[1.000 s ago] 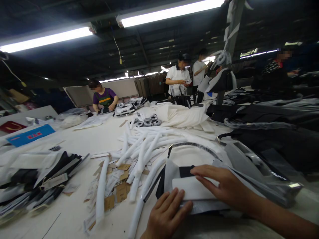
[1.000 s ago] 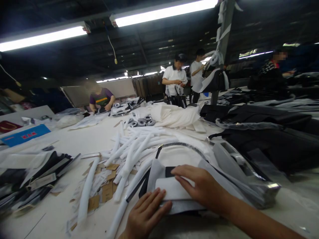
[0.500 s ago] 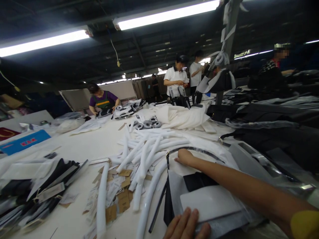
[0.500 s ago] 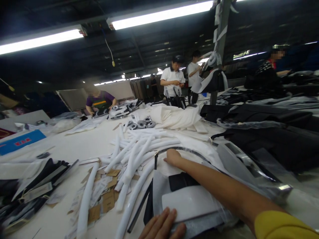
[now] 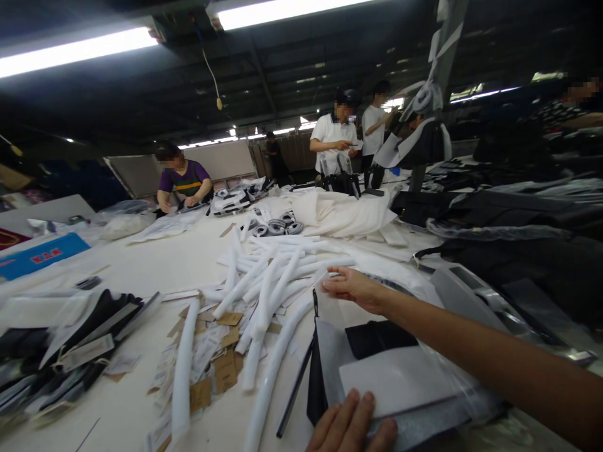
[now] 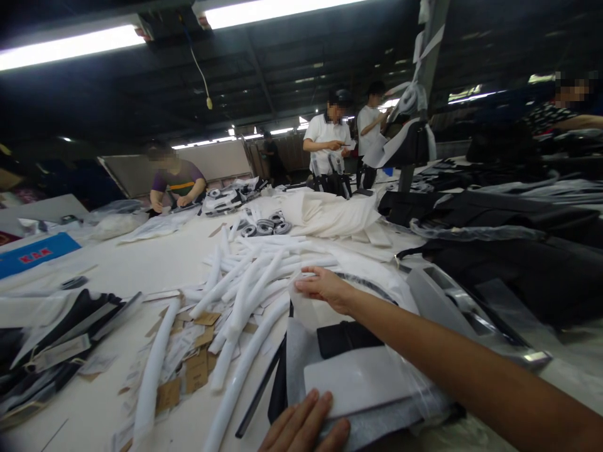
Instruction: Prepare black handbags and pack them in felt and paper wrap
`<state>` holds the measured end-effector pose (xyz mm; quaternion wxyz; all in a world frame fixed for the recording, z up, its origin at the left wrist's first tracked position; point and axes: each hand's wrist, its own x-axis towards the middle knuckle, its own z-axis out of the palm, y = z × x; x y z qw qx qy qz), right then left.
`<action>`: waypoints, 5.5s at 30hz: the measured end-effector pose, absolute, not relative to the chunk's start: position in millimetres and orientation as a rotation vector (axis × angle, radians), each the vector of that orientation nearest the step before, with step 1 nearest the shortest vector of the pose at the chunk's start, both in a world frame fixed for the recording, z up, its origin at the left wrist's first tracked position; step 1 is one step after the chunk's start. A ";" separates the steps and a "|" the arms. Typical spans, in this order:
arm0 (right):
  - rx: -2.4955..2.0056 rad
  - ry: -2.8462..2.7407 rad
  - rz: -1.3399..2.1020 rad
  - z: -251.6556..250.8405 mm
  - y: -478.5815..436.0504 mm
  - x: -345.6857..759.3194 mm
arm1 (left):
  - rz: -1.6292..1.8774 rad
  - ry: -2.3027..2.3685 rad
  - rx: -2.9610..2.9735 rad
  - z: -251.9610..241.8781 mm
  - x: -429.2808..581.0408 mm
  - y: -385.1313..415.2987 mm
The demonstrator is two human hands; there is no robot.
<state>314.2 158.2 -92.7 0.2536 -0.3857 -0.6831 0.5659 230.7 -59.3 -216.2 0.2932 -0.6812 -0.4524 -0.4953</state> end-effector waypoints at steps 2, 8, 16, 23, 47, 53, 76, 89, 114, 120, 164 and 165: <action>-0.923 -1.828 1.548 -83.7 143.5 319.2 | -1.337 -1.212 -1.828 -214.6 231.4 -58.8; -0.694 -1.960 1.404 -65.0 89.6 345.6 | -1.260 -1.227 -1.916 -196.5 223.1 -64.6; -0.461 -2.216 1.111 -83.9 34.6 372.1 | -1.060 -1.227 -2.127 -169.8 208.4 -73.1; -0.213 -2.232 1.139 -109.3 3.9 385.2 | -1.240 -1.175 -2.253 -168.0 204.6 -73.2; -0.190 -2.510 0.937 -85.5 -13.3 425.8 | -1.235 -1.388 -2.295 -182.6 201.9 -86.0; -0.590 -2.525 0.326 -116.8 -17.0 417.1 | -1.207 -1.354 -2.310 -184.3 204.4 -86.1; -0.510 -2.640 0.380 -110.7 7.2 412.8 | -1.116 -1.366 -2.354 -166.7 201.9 -79.8; -0.780 -3.081 0.702 -105.4 132.3 340.2 | -1.039 -1.167 -2.239 -169.5 203.6 -73.2; -0.537 -2.935 0.502 -117.9 123.1 327.7 | -1.091 -1.288 -2.177 -172.3 206.8 -70.7; -0.642 -2.629 0.351 -89.4 73.1 367.4 | -1.100 -1.320 -2.197 -173.0 207.1 -73.4; -0.196 -2.348 0.349 -94.6 -25.3 410.2 | -1.099 -1.318 -2.296 -176.8 203.7 -74.3; -0.232 -2.357 0.356 -93.3 -15.2 405.5 | -1.120 -1.324 -2.282 -177.8 204.3 -74.1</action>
